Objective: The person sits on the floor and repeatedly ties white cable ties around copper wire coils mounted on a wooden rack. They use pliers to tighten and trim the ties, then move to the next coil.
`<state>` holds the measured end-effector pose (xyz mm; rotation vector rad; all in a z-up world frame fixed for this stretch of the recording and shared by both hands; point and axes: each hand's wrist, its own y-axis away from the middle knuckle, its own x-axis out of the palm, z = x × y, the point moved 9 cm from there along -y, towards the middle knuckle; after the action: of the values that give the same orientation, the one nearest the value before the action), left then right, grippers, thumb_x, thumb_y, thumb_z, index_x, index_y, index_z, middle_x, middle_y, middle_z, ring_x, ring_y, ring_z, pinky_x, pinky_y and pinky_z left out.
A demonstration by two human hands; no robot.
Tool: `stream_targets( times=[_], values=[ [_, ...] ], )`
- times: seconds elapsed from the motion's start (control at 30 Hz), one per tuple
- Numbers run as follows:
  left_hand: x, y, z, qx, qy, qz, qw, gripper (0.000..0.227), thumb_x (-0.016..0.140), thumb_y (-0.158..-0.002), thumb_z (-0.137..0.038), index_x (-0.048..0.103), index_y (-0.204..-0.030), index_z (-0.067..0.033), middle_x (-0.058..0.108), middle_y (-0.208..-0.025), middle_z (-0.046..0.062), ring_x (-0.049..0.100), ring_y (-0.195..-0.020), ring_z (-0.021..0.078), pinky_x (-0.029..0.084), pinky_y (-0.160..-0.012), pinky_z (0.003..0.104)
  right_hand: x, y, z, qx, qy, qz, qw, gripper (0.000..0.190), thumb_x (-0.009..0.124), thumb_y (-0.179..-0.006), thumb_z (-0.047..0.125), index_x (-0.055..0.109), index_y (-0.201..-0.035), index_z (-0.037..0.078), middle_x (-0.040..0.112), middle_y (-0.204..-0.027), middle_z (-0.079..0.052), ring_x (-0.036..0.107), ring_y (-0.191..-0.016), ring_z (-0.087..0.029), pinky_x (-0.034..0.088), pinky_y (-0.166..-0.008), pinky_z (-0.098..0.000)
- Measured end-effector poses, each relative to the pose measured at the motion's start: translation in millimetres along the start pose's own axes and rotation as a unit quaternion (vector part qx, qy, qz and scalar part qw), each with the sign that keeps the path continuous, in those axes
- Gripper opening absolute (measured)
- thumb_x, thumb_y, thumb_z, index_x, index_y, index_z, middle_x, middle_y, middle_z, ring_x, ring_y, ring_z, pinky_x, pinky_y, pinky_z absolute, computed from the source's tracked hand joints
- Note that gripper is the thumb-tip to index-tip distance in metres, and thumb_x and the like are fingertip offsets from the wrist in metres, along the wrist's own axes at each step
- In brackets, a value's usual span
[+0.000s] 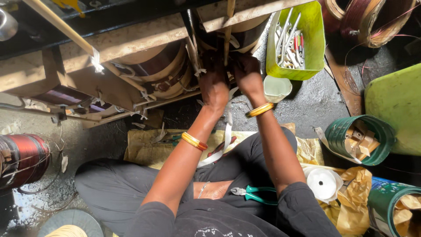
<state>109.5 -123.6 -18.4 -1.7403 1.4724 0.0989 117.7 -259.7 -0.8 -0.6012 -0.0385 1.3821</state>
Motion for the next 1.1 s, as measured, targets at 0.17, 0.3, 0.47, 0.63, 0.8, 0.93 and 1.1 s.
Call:
stream_targets(
  times=[0.17, 0.3, 0.47, 0.63, 0.8, 0.93, 1.1],
  values=[
    [3.4, 5.2, 6.4, 0.041, 0.032, -0.014, 0.999, 0.015, 0.057, -0.093, -0.004, 0.071, -0.096, 0.0012, 0.069, -0.082, 0.022, 0.067, -0.073, 0.0397, 0.053, -0.062, 0.046, 8.8, 11.9, -47.8, 0.24, -0.291, 0.098, 0.921, 0.027, 0.06, -0.1, 0.008, 0.069, -0.125, 0.002, 0.071, -0.092, -0.002, 0.063, -0.073, -0.007, 0.047, -0.06, -0.0219],
    [-12.1, 2.6, -6.1, 0.05, -0.007, -0.023, 0.998, 0.02, 0.056, -0.092, -0.007, 0.071, -0.101, 0.0037, 0.07, -0.086, 0.023, 0.067, -0.077, 0.042, 0.053, -0.065, 0.048, 9.5, 19.5, -27.8, 0.215, -0.293, 0.117, 0.924, 0.025, 0.065, -0.104, 0.01, 0.07, -0.124, -0.003, 0.066, -0.085, -0.002, 0.053, -0.065, -0.006, 0.041, -0.056, -0.0228],
    [15.5, 41.6, 15.2, -0.1, -0.147, 0.212, 0.961, 0.02, 0.068, -0.084, -0.018, 0.072, -0.087, 0.0012, 0.07, -0.087, 0.025, 0.069, -0.078, 0.0398, 0.055, -0.078, 0.05, -28.5, 33.0, -10.4, 0.146, -0.122, 0.062, 0.98, 0.031, 0.074, -0.095, 0.009, 0.071, -0.122, -0.005, 0.072, -0.1, -0.006, 0.059, -0.08, -0.007, 0.048, -0.067, -0.0239],
    [37.5, 86.5, 26.5, -0.065, -0.091, 0.26, 0.959, 0.026, 0.071, -0.084, -0.023, 0.073, -0.091, 0.0015, 0.072, -0.094, 0.026, 0.07, -0.085, 0.0432, 0.057, -0.08, 0.051, -3.6, 52.1, -19.8, 0.165, -0.04, 0.102, 0.98, 0.032, 0.081, -0.088, 0.017, 0.074, -0.111, -0.004, 0.079, -0.095, -0.013, 0.065, -0.077, -0.016, 0.054, -0.074, -0.0285],
    [2.6, 57.7, 13.0, -0.006, -0.02, -0.013, 1.0, 0.039, 0.064, -0.097, -0.009, 0.057, -0.133, 0.0026, 0.067, -0.115, 0.031, 0.064, -0.105, 0.0487, 0.054, -0.093, 0.05, 0.9, 54.0, 4.0, -0.026, 0.14, -0.116, 0.983, 0.029, 0.07, -0.092, 0.01, 0.072, -0.118, -0.004, 0.074, -0.109, -0.022, 0.073, -0.096, -0.034, 0.057, -0.086, -0.0351],
    [-13.0, 38.3, -1.0, 0.011, 0.077, -0.068, 0.995, 0.068, 0.061, -0.081, 0.0, 0.043, -0.147, 0.0064, 0.063, -0.121, 0.035, 0.06, -0.107, 0.0515, 0.051, -0.092, 0.051, 21.8, 54.1, -45.7, 0.129, 0.057, -0.167, 0.976, 0.027, 0.07, -0.096, 0.01, 0.073, -0.12, -0.001, 0.075, -0.097, -0.019, 0.075, -0.08, -0.024, 0.055, -0.072, -0.0312],
    [6.7, 21.5, 18.1, -0.104, 0.091, 0.017, 0.99, 0.046, 0.066, -0.085, 0.0, 0.058, -0.129, 0.0037, 0.068, -0.107, 0.029, 0.066, -0.1, 0.0454, 0.055, -0.081, 0.046, 49.4, 53.1, -89.0, 0.26, -0.381, -0.112, 0.88, 0.034, 0.063, -0.094, 0.003, 0.073, -0.126, -0.001, 0.066, -0.082, -0.001, 0.052, -0.061, -0.007, 0.04, -0.054, -0.0228]
  ],
)
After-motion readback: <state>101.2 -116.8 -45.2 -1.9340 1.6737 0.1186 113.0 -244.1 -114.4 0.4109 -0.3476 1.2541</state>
